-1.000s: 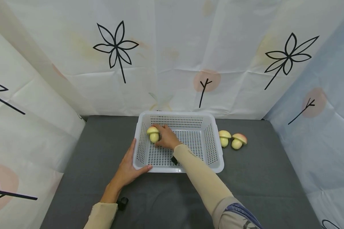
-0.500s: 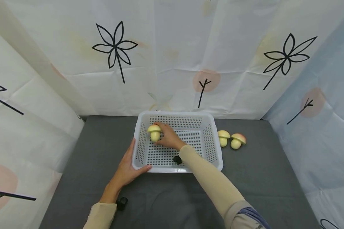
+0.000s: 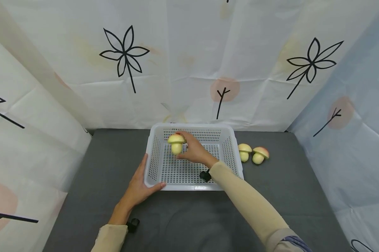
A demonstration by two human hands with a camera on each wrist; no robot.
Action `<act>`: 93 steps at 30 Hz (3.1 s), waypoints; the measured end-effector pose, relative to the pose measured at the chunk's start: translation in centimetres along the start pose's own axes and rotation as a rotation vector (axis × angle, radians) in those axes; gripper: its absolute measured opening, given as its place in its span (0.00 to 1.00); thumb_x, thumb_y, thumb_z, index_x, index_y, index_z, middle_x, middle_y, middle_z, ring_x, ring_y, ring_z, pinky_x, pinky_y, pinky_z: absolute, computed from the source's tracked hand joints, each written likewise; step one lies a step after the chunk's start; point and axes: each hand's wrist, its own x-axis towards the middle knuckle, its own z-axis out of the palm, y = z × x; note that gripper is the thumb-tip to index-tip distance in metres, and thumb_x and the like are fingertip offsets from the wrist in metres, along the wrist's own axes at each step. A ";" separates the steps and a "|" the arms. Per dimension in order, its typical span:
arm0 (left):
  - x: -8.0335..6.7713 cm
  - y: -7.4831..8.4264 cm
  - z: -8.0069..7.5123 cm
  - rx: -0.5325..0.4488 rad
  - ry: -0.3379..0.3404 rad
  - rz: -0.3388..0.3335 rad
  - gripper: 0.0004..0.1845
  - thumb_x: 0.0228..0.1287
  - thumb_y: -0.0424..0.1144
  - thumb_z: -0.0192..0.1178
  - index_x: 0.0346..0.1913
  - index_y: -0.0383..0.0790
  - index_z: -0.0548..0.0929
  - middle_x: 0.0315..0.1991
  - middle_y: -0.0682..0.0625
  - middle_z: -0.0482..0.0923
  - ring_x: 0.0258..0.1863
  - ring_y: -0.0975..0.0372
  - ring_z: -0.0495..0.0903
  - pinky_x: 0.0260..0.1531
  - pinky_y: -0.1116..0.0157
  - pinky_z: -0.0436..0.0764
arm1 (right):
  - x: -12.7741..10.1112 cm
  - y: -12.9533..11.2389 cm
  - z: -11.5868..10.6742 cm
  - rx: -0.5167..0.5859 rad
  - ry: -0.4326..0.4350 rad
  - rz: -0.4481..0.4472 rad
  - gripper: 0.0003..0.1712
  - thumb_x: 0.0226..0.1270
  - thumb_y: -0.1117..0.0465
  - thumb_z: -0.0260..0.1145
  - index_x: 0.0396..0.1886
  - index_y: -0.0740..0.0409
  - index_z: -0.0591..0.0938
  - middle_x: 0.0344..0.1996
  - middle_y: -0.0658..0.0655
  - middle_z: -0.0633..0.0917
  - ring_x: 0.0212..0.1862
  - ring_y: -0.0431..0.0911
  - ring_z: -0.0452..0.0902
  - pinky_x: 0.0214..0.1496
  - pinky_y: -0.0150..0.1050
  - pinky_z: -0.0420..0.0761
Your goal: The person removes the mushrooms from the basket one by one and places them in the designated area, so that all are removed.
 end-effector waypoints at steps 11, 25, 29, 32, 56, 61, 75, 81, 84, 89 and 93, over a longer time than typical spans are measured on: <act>-0.1 0.1 0.0 0.006 0.010 -0.014 0.69 0.48 0.53 0.81 0.83 0.56 0.39 0.81 0.46 0.49 0.73 0.46 0.60 0.63 0.38 0.62 | -2.8 0.5 -3.5 0.033 0.047 -0.049 0.54 0.54 0.65 0.81 0.77 0.56 0.61 0.67 0.60 0.70 0.65 0.53 0.69 0.59 0.54 0.76; -0.1 0.3 0.0 0.012 0.004 -0.038 0.69 0.48 0.55 0.80 0.83 0.58 0.38 0.81 0.46 0.48 0.72 0.45 0.61 0.62 0.36 0.63 | -6.7 1.9 -8.0 0.010 0.140 -0.042 0.55 0.54 0.68 0.81 0.78 0.56 0.60 0.68 0.63 0.69 0.63 0.57 0.70 0.59 0.54 0.75; -0.2 0.3 -0.1 0.016 -0.001 -0.052 0.69 0.48 0.56 0.80 0.83 0.61 0.38 0.81 0.47 0.48 0.74 0.45 0.58 0.63 0.35 0.61 | -8.1 2.4 -9.2 0.008 0.182 -0.040 0.56 0.53 0.69 0.81 0.78 0.58 0.60 0.66 0.64 0.70 0.63 0.58 0.70 0.58 0.57 0.75; -0.3 0.3 -0.1 0.020 -0.005 -0.066 0.69 0.49 0.56 0.79 0.83 0.60 0.38 0.81 0.46 0.47 0.75 0.44 0.57 0.63 0.34 0.60 | -9.1 2.9 -10.0 0.003 0.213 -0.032 0.56 0.53 0.69 0.81 0.78 0.58 0.60 0.66 0.64 0.70 0.63 0.59 0.69 0.58 0.58 0.74; -0.2 0.0 -0.1 0.042 -0.005 -0.068 0.69 0.48 0.58 0.79 0.83 0.60 0.38 0.80 0.46 0.49 0.74 0.44 0.58 0.64 0.34 0.60 | -15.2 7.1 -15.4 -0.043 0.377 0.027 0.55 0.54 0.71 0.79 0.78 0.60 0.59 0.66 0.68 0.69 0.62 0.62 0.68 0.57 0.46 0.76; -0.1 0.1 -0.1 0.040 -0.007 -0.072 0.69 0.48 0.59 0.79 0.83 0.60 0.38 0.81 0.46 0.49 0.74 0.44 0.58 0.64 0.34 0.60 | -16.0 7.7 -16.1 -0.077 0.409 0.047 0.54 0.55 0.70 0.80 0.78 0.60 0.60 0.65 0.68 0.70 0.59 0.62 0.71 0.54 0.42 0.75; -0.1 0.1 0.0 0.033 -0.004 -0.058 0.70 0.48 0.58 0.80 0.83 0.57 0.38 0.80 0.46 0.49 0.73 0.45 0.59 0.64 0.35 0.61 | -18.5 10.9 -17.5 -0.133 0.437 0.168 0.56 0.57 0.71 0.78 0.79 0.67 0.54 0.65 0.75 0.65 0.58 0.71 0.68 0.55 0.66 0.73; -0.1 0.2 -0.2 0.034 -0.008 -0.060 0.70 0.48 0.58 0.80 0.83 0.56 0.38 0.80 0.46 0.49 0.73 0.45 0.59 0.64 0.35 0.60 | -19.4 12.9 -17.7 -0.159 0.441 0.215 0.57 0.56 0.71 0.79 0.78 0.68 0.53 0.64 0.77 0.65 0.58 0.73 0.67 0.54 0.67 0.73; -0.1 0.2 -0.2 0.030 -0.010 -0.065 0.70 0.48 0.58 0.80 0.83 0.58 0.38 0.80 0.46 0.49 0.73 0.45 0.59 0.64 0.35 0.60 | -19.8 13.9 -17.9 -0.172 0.440 0.235 0.57 0.56 0.71 0.78 0.78 0.70 0.53 0.65 0.78 0.64 0.58 0.74 0.67 0.54 0.68 0.73; -0.2 0.2 -0.2 0.031 -0.012 -0.069 0.69 0.48 0.59 0.79 0.82 0.61 0.37 0.80 0.46 0.49 0.73 0.45 0.60 0.64 0.35 0.60 | -20.5 15.5 -18.1 -0.196 0.433 0.278 0.56 0.55 0.73 0.77 0.77 0.74 0.52 0.65 0.81 0.63 0.58 0.77 0.66 0.53 0.68 0.73; -0.2 0.2 -0.2 0.025 -0.013 -0.068 0.69 0.48 0.58 0.79 0.83 0.61 0.37 0.80 0.46 0.49 0.73 0.45 0.60 0.64 0.35 0.60 | -20.8 16.7 -18.1 -0.204 0.425 0.323 0.56 0.56 0.72 0.77 0.76 0.75 0.52 0.64 0.82 0.62 0.59 0.77 0.65 0.53 0.68 0.73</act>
